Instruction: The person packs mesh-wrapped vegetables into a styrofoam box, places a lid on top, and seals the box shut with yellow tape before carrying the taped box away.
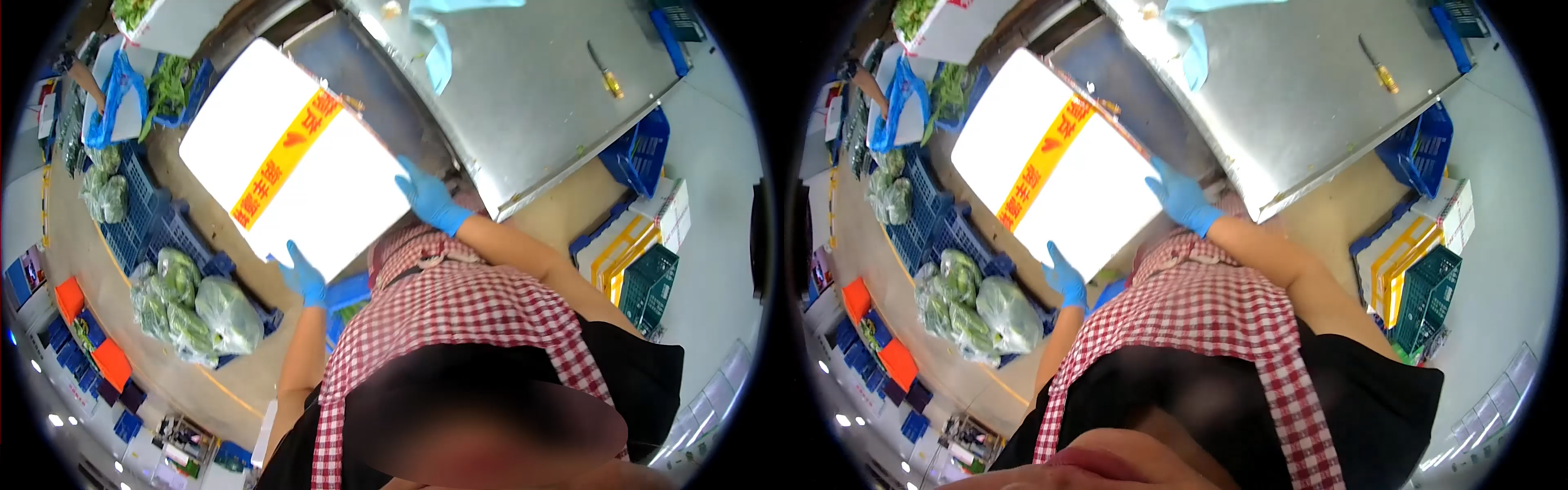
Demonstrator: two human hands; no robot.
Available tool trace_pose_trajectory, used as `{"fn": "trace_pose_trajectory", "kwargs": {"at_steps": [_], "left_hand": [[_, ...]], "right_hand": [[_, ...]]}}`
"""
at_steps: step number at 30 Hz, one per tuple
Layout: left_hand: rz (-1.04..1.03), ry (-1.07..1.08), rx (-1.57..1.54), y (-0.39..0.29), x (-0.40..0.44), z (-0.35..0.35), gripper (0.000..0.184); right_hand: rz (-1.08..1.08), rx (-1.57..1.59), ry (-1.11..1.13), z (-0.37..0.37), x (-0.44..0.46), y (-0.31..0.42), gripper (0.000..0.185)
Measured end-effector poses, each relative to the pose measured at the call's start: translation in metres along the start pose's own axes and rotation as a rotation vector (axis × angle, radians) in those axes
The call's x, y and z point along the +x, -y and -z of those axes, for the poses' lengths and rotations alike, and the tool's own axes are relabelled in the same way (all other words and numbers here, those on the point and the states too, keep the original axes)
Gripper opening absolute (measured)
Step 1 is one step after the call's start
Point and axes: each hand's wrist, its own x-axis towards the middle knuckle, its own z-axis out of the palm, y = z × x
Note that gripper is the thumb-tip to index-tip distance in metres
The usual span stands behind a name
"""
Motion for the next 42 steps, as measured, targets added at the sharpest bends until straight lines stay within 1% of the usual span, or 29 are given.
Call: {"fn": "trace_pose_trajectory", "kwargs": {"at_steps": [1, 2, 3, 5, 6, 7, 8, 9, 11, 12, 13, 14, 15, 17, 19, 21, 22, 23, 25, 27, 28, 29, 31, 33, 35, 36, 37, 39, 42], "left_hand": [[0.025, 0.008, -0.021, -0.004, -0.002, -0.001, 0.07], [0.037, -0.025, 0.06, -0.028, -0.013, -0.001, 0.073], [0.04, -0.063, 0.088, -0.023, -0.011, -0.003, 0.078], [0.086, -0.05, 0.135, -0.036, -0.016, 0.0, 0.083], [0.051, -0.025, 0.064, -0.026, -0.012, 0.0, 0.085], [0.019, -0.003, -0.006, -0.013, -0.003, 0.001, 0.086], [-0.003, 0.017, 0.048, -0.006, 0.005, 0.003, 0.086], [-0.041, 0.036, 0.006, -0.022, -0.005, 0.004, 0.083], [-0.137, -0.042, 0.05, -0.041, -0.014, 0.003, 0.079], [-0.235, -0.126, 0.11, -0.03, -0.005, 0.006, 0.077], [-0.328, -0.213, 0.173, -0.019, 0.002, 0.005, 0.075], [-0.317, -0.258, 0.339, -0.048, -0.015, 0.008, 0.074], [-0.364, -0.319, 0.412, -0.047, -0.015, 0.012, 0.072], [-0.46, -0.435, 0.364, -0.081, -0.047, -0.006, 0.066], [-0.488, -0.373, 0.28, -0.102, -0.085, -0.032, 0.061], [-0.463, -0.328, 0.204, -0.12, -0.129, -0.061, 0.057], [-0.426, -0.317, 0.17, -0.129, -0.151, -0.076, 0.055], [-0.391, -0.308, 0.133, -0.136, -0.169, -0.089, 0.053], [-0.292, -0.258, -0.004, -0.147, -0.188, -0.113, 0.049], [-0.25, -0.22, -0.199, -0.162, -0.195, -0.131, 0.045], [-0.228, -0.129, -0.229, -0.172, -0.196, -0.135, 0.044], [-0.207, -0.041, -0.262, -0.186, -0.195, -0.14, 0.043], [-0.142, 0.161, -0.396, -0.21, -0.182, -0.16, 0.044], [-0.108, 0.307, -0.556, -0.251, -0.176, -0.184, 0.048], [-0.182, 0.44, -0.489, -0.283, -0.172, -0.197, 0.057], [-0.186, 0.481, -0.583, -0.296, -0.175, -0.201, 0.057], [-0.25, 0.561, -0.648, -0.305, -0.175, -0.201, 0.052], [0.002, 0.483, -0.742, -0.303, -0.184, -0.192, 0.04], [-0.033, 0.485, -0.563, -0.281, -0.201, -0.158, 0.031]], "right_hand": [[-0.055, -0.003, 0.034, 0.004, 0.001, 0.004, 0.049], [-0.05, 0.027, 0.046, 0.006, 0.001, 0.001, 0.052], [-0.046, 0.06, 0.064, 0.007, 0.002, -0.002, 0.055], [0.046, -0.02, 0.07, 0.017, 0.005, -0.002, 0.062], [-0.038, -0.053, 0.135, 0.023, 0.009, -0.007, 0.067], [0.058, -0.059, 0.083, 0.039, 0.018, -0.002, 0.068], [0.129, -0.053, 0.012, 0.059, 0.034, -0.003, 0.068], [0.2, -0.048, -0.052, 0.083, 0.056, -0.006, 0.068], [-0.001, 0.239, -0.127, 0.143, 0.111, -0.007, 0.052], [-0.007, 0.216, -0.168, 0.172, 0.153, -0.029, 0.046], [0.035, 0.046, -0.291, 0.211, 0.182, -0.017, 0.038], [0.132, 0.049, -0.433, 0.236, 0.228, -0.032, 0.038], [0.104, 0.001, -0.39, 0.272, 0.264, -0.026, 0.044], [0.227, -0.125, -0.605, 0.31, 0.344, -0.037, 0.055], [0.159, -0.257, -0.761, 0.33, 0.407, -0.04, 0.065], [0.015, -0.241, -0.582, 0.342, 0.451, -0.037, 0.077], [0.027, -0.238, -0.539, 0.34, 0.479, -0.047, 0.077], [-0.007, -0.25, -0.522, 0.336, 0.509, -0.058, 0.066], [-0.052, -0.253, -0.417, 0.334, 0.531, -0.056, 0.056], [-0.01, -0.105, -0.68, 0.329, 0.514, -0.03, 0.036], [0.124, -0.01, -0.644, 0.323, 0.514, -0.026, 0.029], [0.258, 0.088, -0.603, 0.316, 0.509, -0.018, 0.022], [0.405, 0.561, -0.173, 0.294, 0.426, 0.013, 0.015], [0.264, 0.781, 0.203, 0.279, 0.325, 0.036, 0.021], [0.2, 0.804, 0.363, 0.257, 0.239, 0.043, 0.028], [0.164, 0.829, 0.419, 0.248, 0.201, 0.044, 0.029], [0.137, 0.855, 0.468, 0.241, 0.174, 0.045, 0.029], [0.086, 0.855, 0.53, 0.234, 0.135, 0.045, 0.03], [-0.001, 0.84, 0.631, 0.227, 0.101, 0.062, 0.03]]}}
